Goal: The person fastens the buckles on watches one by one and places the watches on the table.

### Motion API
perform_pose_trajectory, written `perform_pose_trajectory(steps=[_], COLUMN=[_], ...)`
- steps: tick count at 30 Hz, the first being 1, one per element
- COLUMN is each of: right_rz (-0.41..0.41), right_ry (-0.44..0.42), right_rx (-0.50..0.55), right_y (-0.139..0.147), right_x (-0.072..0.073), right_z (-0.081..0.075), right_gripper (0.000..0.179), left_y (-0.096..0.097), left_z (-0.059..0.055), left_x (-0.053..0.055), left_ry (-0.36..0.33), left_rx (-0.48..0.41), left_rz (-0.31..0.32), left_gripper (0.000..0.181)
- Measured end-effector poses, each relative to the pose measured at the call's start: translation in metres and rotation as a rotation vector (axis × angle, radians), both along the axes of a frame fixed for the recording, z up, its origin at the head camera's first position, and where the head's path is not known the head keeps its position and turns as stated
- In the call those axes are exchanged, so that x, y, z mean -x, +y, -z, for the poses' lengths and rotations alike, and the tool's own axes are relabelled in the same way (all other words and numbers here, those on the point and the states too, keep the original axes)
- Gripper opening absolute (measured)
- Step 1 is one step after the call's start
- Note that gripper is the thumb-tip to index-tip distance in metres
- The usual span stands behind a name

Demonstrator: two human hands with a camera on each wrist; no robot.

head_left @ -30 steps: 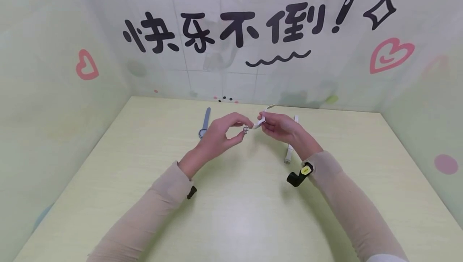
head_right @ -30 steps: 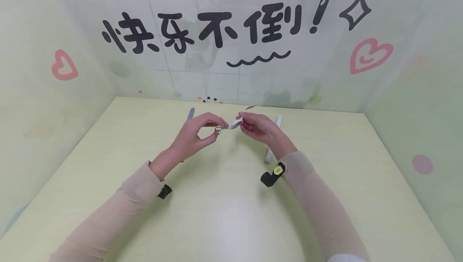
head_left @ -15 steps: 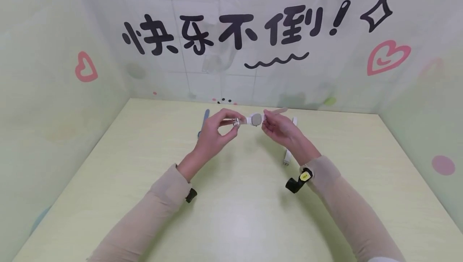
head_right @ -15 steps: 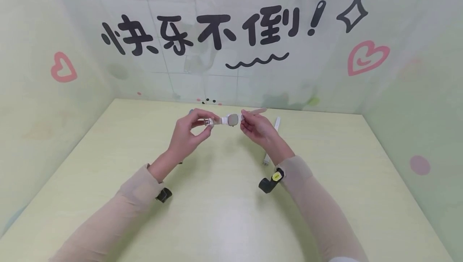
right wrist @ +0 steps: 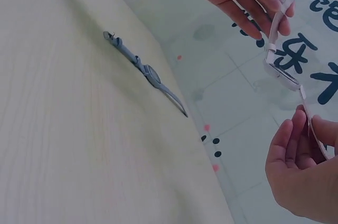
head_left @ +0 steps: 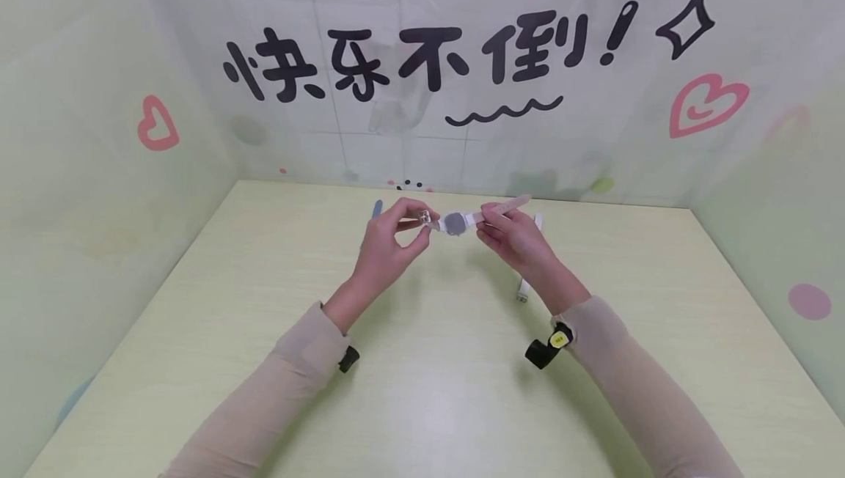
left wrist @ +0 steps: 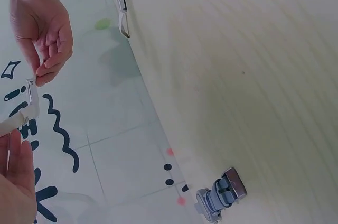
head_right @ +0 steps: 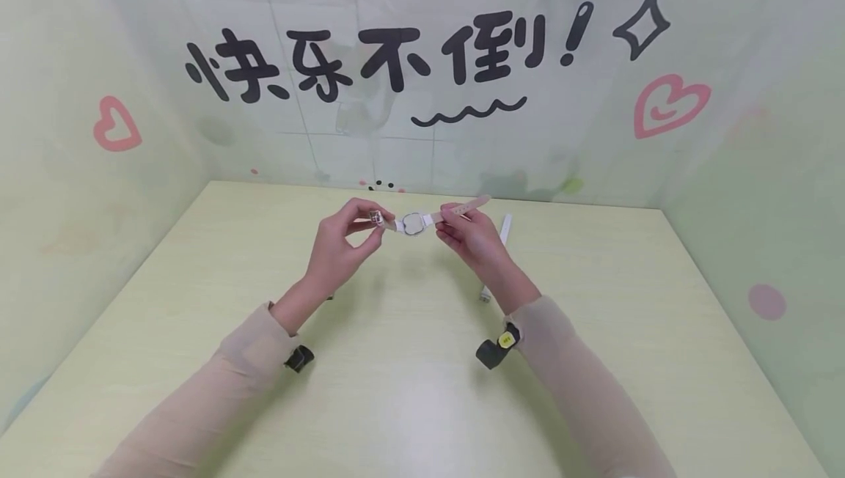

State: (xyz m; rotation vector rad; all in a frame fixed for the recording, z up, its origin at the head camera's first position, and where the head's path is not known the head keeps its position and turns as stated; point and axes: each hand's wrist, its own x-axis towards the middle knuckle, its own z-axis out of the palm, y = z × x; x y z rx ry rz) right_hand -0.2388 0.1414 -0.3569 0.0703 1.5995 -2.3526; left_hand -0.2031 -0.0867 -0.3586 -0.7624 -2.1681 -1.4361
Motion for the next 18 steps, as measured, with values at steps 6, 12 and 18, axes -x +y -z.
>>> perform_pose_trajectory(steps=[6, 12, 18], right_rz=[0.02, 0.072, 0.084], right_ry=[0.151, 0.308, 0.409], right_rx=[-0.195, -0.28, -0.28], right_y=[0.0, 0.001, 0.002], right_x=[-0.007, -0.014, -0.018], right_z=[0.003, 0.003, 0.001], right_gripper=[0.035, 0.031, 0.033], left_y=[0.0, -0.001, -0.002], left_z=[0.0, 0.001, 0.001], left_x=[0.0, 0.002, 0.002], left_ry=[-0.012, -0.099, -0.266], left_rx=[-0.018, -0.095, -0.218], left_rz=[-0.012, 0.009, 0.039], left_gripper=[0.017, 0.017, 0.021])
